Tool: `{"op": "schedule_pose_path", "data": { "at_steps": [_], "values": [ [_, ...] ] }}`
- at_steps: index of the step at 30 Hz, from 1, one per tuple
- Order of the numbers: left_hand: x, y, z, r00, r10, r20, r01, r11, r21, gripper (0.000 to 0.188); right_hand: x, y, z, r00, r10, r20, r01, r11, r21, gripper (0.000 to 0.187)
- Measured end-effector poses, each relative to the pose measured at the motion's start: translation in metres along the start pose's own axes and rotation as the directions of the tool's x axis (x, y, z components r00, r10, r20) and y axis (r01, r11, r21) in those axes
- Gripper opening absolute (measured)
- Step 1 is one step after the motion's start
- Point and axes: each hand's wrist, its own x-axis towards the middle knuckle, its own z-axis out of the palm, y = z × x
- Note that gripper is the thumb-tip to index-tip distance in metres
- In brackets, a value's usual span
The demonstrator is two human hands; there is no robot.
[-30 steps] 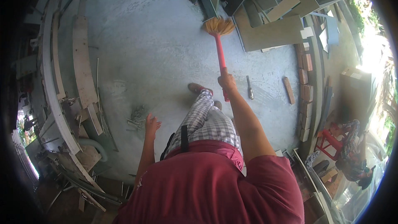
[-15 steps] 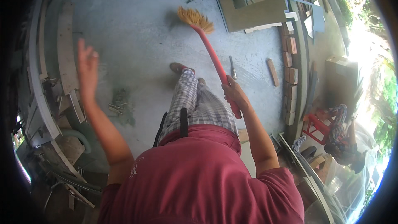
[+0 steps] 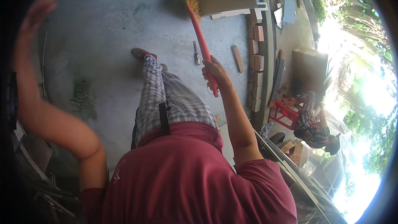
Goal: Sweep wood scraps and sawdust from the floor near the sliding table saw.
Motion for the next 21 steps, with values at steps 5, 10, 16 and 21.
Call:
{"op": "schedule_pose_path", "data": {
  "at_steps": [5, 10, 16, 21],
  "values": [
    [-0.095, -0.123, 0.11, 0.597, -0.583, 0.55, 0.281, 0.795, 0.538, 0.057, 0.047, 0.017, 0.013, 0.996, -0.028, 0.084, 0.016, 0.99, 0.139, 0.025],
    [-0.268, -0.181, 0.13, 0.396, -0.72, 0.57, 0.537, 0.685, 0.492, 0.065, 0.105, 0.016, 0.065, 0.996, -0.037, 0.084, 0.036, 0.999, 0.018, 0.027],
    [-0.431, -0.198, 0.079, -0.287, -0.886, 0.364, 0.873, -0.086, 0.48, 0.07, 0.121, 0.011, 0.123, 0.988, -0.045, 0.146, 0.086, 0.953, -0.289, 0.039],
    [-0.426, -0.211, 0.053, -0.267, -0.931, 0.249, 0.947, -0.206, 0.248, 0.07, 0.089, -0.012, 0.103, 0.937, 0.099, 0.335, 0.028, 0.935, -0.353, 0.052]
  ]
}}
